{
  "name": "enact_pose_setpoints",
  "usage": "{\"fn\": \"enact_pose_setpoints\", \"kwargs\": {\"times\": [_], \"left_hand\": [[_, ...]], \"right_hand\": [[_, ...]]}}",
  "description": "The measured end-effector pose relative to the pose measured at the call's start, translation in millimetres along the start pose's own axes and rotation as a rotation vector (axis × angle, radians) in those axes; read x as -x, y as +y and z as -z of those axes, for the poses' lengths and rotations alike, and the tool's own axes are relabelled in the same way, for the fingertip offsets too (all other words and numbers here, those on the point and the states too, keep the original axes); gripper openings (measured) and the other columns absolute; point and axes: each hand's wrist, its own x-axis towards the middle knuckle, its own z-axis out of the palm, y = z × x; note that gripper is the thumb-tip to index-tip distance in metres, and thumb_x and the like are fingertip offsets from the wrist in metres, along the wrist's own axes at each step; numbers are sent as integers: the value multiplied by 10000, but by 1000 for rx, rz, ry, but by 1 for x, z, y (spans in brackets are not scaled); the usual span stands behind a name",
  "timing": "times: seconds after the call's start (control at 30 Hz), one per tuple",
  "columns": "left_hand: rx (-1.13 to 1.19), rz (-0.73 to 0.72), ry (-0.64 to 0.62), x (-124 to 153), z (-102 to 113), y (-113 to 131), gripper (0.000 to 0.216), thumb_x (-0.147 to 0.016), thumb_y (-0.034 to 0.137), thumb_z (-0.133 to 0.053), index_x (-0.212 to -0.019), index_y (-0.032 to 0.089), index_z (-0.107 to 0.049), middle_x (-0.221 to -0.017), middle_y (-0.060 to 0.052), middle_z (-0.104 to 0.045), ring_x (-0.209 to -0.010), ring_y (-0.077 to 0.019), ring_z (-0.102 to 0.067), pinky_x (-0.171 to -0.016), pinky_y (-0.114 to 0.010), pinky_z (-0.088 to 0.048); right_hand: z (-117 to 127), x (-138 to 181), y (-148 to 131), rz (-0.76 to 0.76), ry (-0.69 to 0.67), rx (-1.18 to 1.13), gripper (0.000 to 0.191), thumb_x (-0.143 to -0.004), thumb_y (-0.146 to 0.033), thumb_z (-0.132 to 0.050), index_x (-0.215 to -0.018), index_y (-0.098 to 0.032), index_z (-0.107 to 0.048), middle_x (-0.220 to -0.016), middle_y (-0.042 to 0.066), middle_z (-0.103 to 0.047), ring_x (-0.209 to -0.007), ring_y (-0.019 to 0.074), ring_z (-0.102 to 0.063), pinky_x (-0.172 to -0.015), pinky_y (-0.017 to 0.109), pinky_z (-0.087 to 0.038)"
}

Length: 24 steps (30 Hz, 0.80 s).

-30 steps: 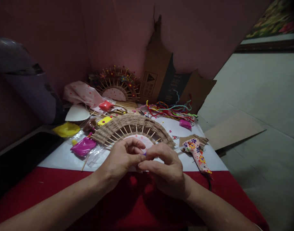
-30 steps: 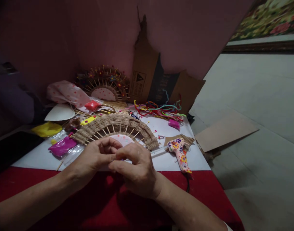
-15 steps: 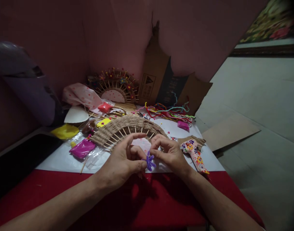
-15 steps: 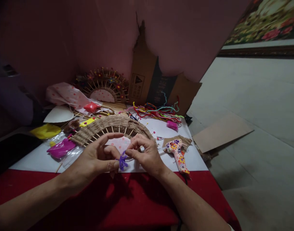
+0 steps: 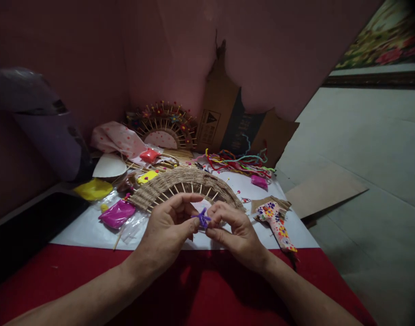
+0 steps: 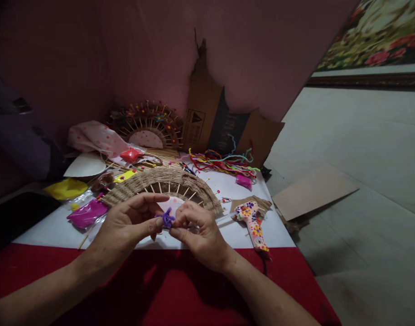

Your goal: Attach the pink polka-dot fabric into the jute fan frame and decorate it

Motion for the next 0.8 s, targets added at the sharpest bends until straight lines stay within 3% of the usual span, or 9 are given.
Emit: {"fn": "enact_pose_setpoints", "kwargs": {"times": [0.27,0.5,0.8], "left_hand": [[-22,17,22,1,-1,-3,306,-614,164,-713,-908,128,-636,-617,13,-601,-536,-93,-507,-468,-190,-413],[-74,58,32,-1,1,-1,297,-647,165,-688,-936,124,-632,-687,-15,-651,-571,-99,-546,-492,-192,-423],[-223,-115,-25,-2,4,-9,241,-722,123,-598,-956,173,-616,-820,-17,-663,-728,-132,-607,-635,-240,-471]], "right_hand": [[0,1,1,46,0,-7,120,-777,-172,-635,-673,-176,-574,-791,10,-527,-762,134,-520,-715,286,-438],[0,4,-2,95,27,159,76,-821,-164,-557,-745,-175,-564,-804,22,-506,-752,142,-516,-692,291,-431],[-1,10,1,251,53,417,124,-811,-80,-509,-864,-180,-561,-850,51,-518,-783,163,-509,-690,314,-436]]}}
